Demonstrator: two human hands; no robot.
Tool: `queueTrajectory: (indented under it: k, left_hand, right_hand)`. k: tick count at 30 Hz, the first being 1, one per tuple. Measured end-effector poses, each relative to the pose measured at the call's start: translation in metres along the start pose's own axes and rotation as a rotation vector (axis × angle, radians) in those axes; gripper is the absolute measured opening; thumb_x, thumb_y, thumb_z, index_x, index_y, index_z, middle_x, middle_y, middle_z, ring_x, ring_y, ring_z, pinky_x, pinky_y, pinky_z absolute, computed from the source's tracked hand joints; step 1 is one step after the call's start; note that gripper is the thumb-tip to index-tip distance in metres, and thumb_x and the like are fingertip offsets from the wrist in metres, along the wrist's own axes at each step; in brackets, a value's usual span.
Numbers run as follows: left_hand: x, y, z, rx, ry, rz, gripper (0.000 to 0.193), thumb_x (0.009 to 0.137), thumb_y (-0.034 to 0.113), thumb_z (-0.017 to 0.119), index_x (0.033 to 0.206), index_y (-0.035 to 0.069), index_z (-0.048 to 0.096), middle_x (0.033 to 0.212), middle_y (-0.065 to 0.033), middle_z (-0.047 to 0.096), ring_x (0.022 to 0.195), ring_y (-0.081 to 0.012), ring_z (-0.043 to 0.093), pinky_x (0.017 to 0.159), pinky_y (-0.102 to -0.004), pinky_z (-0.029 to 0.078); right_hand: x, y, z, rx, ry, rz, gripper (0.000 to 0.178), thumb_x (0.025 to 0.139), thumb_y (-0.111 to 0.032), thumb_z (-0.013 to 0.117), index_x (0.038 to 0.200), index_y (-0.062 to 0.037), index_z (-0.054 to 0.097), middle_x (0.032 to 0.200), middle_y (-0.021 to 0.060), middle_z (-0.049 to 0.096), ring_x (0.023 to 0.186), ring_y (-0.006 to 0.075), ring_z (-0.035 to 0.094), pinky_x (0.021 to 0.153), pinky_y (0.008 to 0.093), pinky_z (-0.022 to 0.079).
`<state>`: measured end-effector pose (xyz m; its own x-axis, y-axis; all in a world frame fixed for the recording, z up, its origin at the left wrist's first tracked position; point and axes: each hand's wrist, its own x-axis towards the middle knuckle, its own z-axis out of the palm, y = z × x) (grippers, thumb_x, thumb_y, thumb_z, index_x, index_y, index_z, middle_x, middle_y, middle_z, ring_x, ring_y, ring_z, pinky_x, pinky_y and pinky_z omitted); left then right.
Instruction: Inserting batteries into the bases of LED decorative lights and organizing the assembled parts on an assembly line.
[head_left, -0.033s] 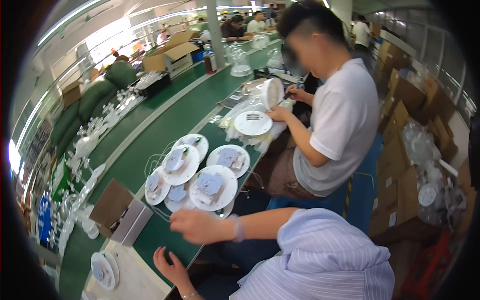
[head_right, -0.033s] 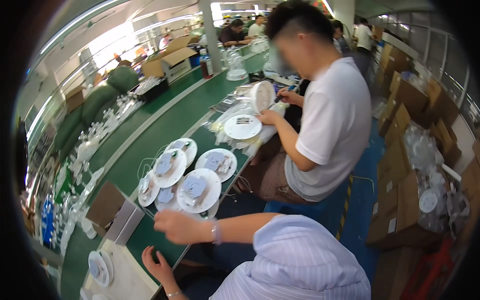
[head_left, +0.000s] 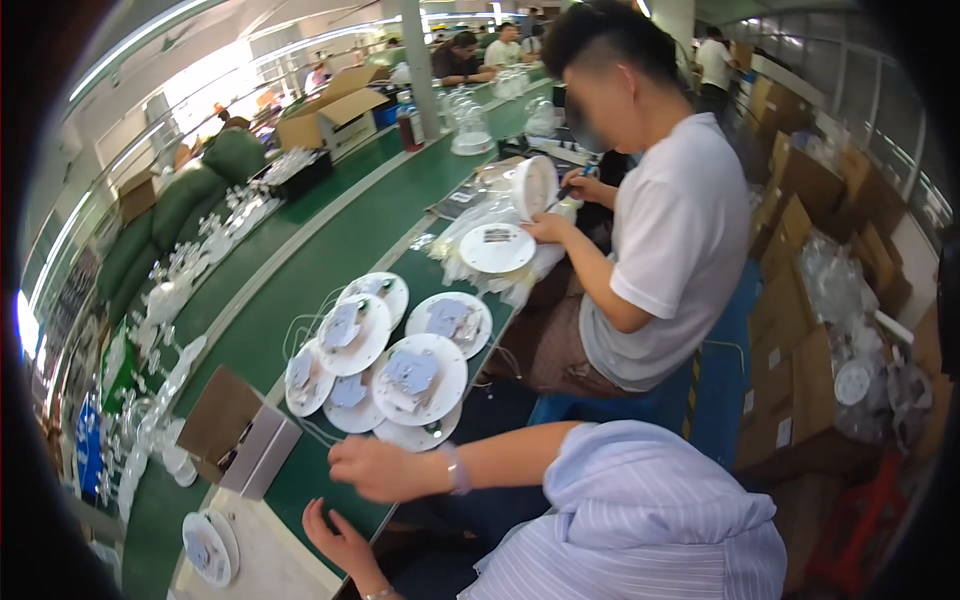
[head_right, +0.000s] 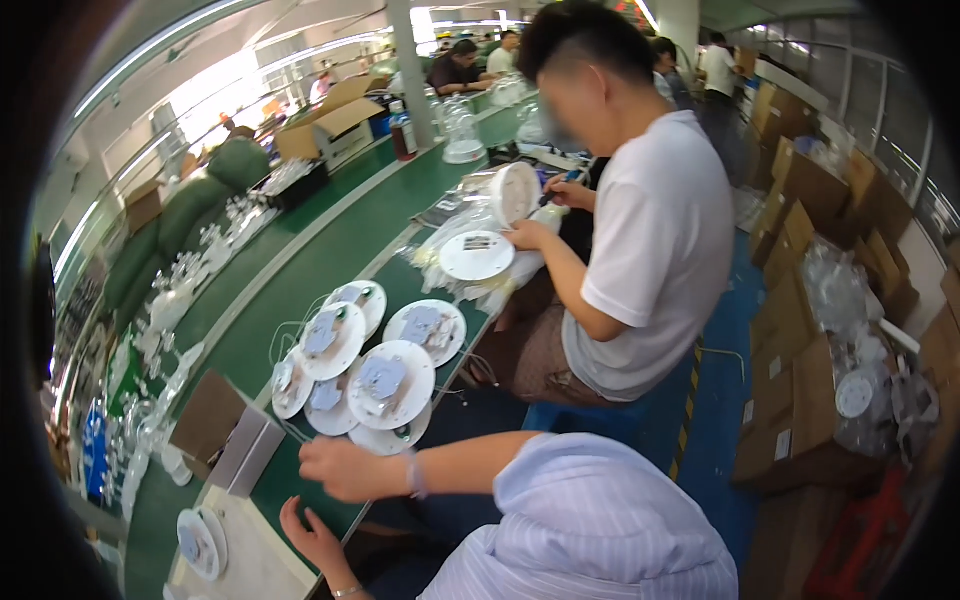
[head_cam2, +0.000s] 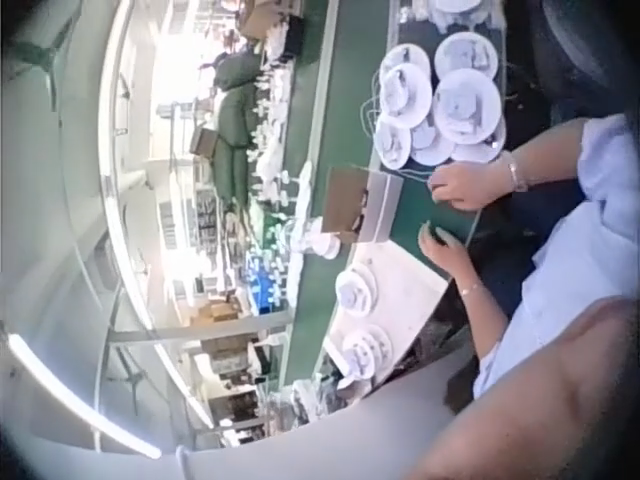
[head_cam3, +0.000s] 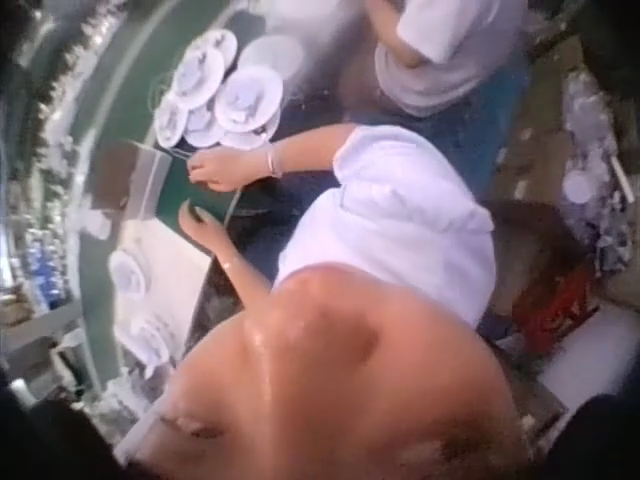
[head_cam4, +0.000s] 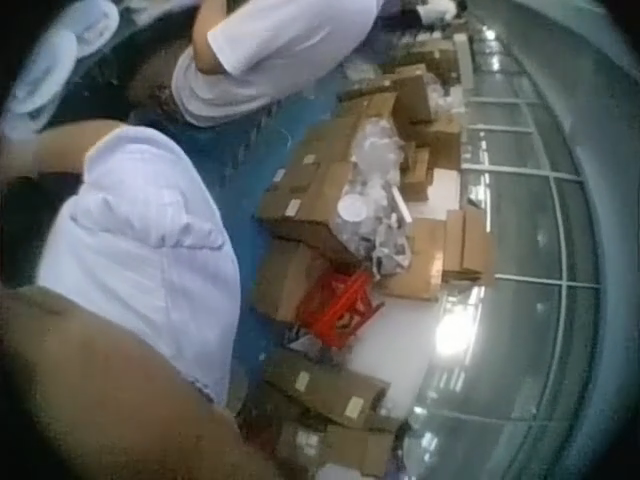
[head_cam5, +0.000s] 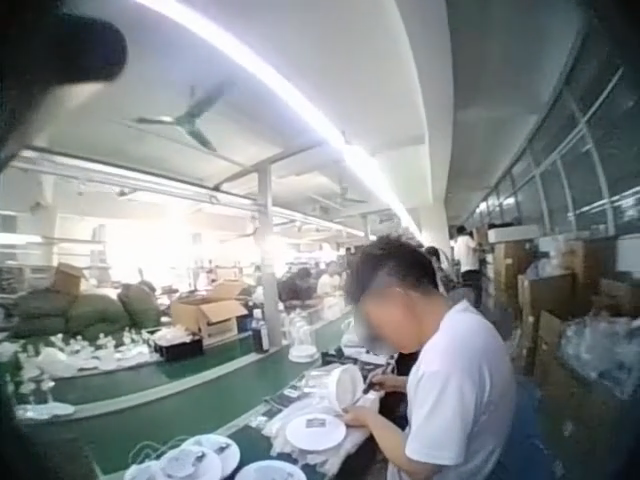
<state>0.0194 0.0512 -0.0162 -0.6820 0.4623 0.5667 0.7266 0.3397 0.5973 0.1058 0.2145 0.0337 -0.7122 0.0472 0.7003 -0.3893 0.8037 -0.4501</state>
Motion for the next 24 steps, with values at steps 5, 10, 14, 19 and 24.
queueTrajectory:
  k: [5, 10, 14, 19, 24]
  left_hand:
    - [0.001, -0.01, -0.004, -0.363, 0.034, -0.299, 0.027, 0.085, 0.004, 0.042, 0.111, -0.002, 0.044, 0.109, -0.0126, 0.048, 0.101, -0.0218, 0.046, 0.086, -0.0298, 0.036]
    - [0.0, -0.02, -0.008, -0.412, 0.023, -0.291, 0.025, 0.084, 0.005, 0.045, 0.109, 0.0, 0.044, 0.108, -0.0108, 0.047, 0.097, -0.0206, 0.047, 0.083, -0.0283, 0.037]
    - [-0.001, -0.027, -0.007, -0.514, 0.063, -0.282, 0.027, 0.082, 0.002, 0.048, 0.108, 0.001, 0.041, 0.108, -0.0109, 0.047, 0.098, -0.0192, 0.045, 0.086, -0.0284, 0.036]
    - [0.009, -0.02, -0.017, -0.588, 0.045, -0.378, 0.035, 0.082, 0.006, 0.05, 0.114, 0.002, 0.037, 0.109, -0.0097, 0.047, 0.097, -0.0141, 0.045, 0.08, -0.0237, 0.037]
    - [0.003, -0.037, -0.042, -0.383, 0.108, -0.405, 0.031, 0.083, 0.005, 0.049, 0.113, 0.003, 0.039, 0.083, -0.0041, 0.051, 0.069, -0.0085, 0.044, 0.059, -0.0196, 0.036]
  right_hand:
    - [-0.013, -0.006, 0.051, 0.116, -0.133, 0.293, 0.022, 0.071, -0.01, 0.052, 0.091, -0.004, 0.043, 0.076, 0.0152, 0.049, 0.063, 0.033, 0.053, 0.053, 0.0395, 0.043]
    - [-0.02, -0.004, 0.059, 0.126, -0.16, 0.235, 0.015, 0.071, -0.011, 0.052, 0.083, -0.0047, 0.045, 0.064, 0.0137, 0.053, 0.061, 0.0334, 0.055, 0.051, 0.0412, 0.043]
    - [-0.022, -0.007, 0.059, 0.064, -0.154, 0.203, 0.013, 0.068, -0.011, 0.053, 0.077, -0.0034, 0.047, 0.067, 0.0137, 0.054, 0.062, 0.0332, 0.055, 0.052, 0.0409, 0.044]
    - [-0.02, -0.002, 0.047, 0.229, -0.087, 0.312, 0.009, 0.069, -0.01, 0.05, 0.076, -0.0049, 0.049, 0.066, 0.0148, 0.055, 0.063, 0.0343, 0.055, 0.054, 0.0424, 0.042]
    - [-0.02, -0.002, 0.044, 0.304, -0.107, 0.315, 0.008, 0.071, -0.01, 0.049, 0.078, -0.0052, 0.05, 0.066, 0.0135, 0.054, 0.062, 0.0317, 0.055, 0.055, 0.0394, 0.043]
